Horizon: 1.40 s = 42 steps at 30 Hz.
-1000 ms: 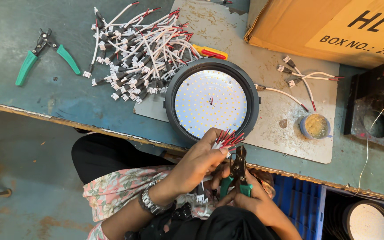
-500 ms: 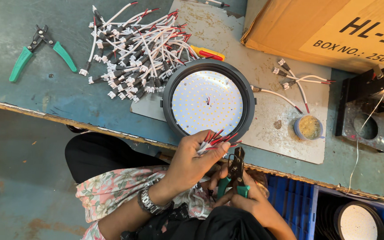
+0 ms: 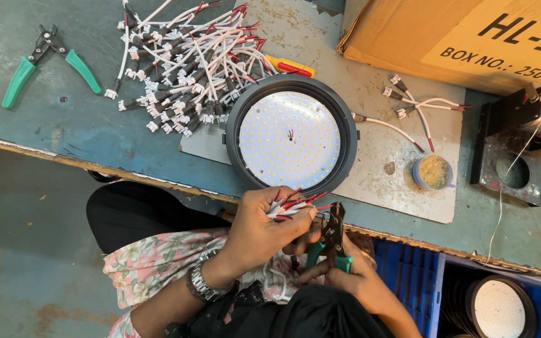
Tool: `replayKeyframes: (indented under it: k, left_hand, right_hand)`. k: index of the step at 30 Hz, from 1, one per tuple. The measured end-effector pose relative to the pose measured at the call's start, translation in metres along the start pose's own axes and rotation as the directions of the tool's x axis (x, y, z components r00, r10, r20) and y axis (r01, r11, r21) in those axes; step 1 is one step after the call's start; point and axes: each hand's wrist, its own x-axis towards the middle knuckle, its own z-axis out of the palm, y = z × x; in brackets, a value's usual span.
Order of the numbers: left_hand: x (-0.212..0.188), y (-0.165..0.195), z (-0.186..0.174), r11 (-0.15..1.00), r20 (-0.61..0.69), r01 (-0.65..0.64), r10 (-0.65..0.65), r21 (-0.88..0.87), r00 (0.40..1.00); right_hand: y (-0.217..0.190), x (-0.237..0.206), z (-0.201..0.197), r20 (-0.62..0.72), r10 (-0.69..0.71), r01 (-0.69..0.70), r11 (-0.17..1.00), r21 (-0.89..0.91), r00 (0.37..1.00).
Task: The person sits at a workbench and uses wire strippers to strip insulation from the ends of red and white wires, one wire at a time, taking wires from a pile of connector leads and placing the stripped wires back on the bench.
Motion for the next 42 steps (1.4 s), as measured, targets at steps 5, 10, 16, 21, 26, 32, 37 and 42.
replayKeyframes:
  k: [5,10,16,21,26,32,37,42]
  left_hand:
    - [-0.007,0.001,-0.001,0.911,0.018,-0.31,0.317,0.272,0.948]
    - [-0.007,0.002,-0.007,0.607,0.136,-0.559,0.6,0.566,0.789]
    - [-0.006,0.001,-0.012,0.504,0.184,-0.569,0.622,0.65,0.761]
    - [-0.006,0.003,-0.013,0.465,0.19,-0.544,0.613,0.698,0.767]
    - [-0.009,0.007,-0.014,0.464,0.2,-0.516,0.573,0.72,0.795]
    - [-0.01,0.012,-0.014,0.439,0.221,-0.493,0.537,0.751,0.814]
    - [-0.011,0.015,-0.013,0.413,0.224,-0.474,0.523,0.777,0.823]
    - [-0.011,0.02,-0.012,0.445,0.21,-0.457,0.5,0.77,0.84]
  right_hand:
    - [-0.001,-0.002,0.0,0.064,-0.048,0.048,0.999,-0.005,0.997]
    - [0.003,-0.001,0.003,-0.131,0.092,-0.104,0.991,-0.085,0.987]
    - [-0.001,-0.001,0.006,-0.122,0.101,-0.117,0.984,-0.136,0.987]
    - [-0.01,-0.002,0.015,-0.163,0.004,-0.046,0.965,-0.259,0.987]
    - [-0.018,-0.001,0.021,-0.173,0.027,-0.07,0.966,-0.249,0.985]
    - [-0.017,0.0,0.02,-0.152,0.012,-0.052,0.964,-0.262,0.988]
    - [-0.014,0.001,0.02,-0.14,0.028,-0.067,0.955,-0.289,0.99]
    - [-0.017,0.0,0.022,-0.114,0.071,-0.095,0.971,-0.221,0.991]
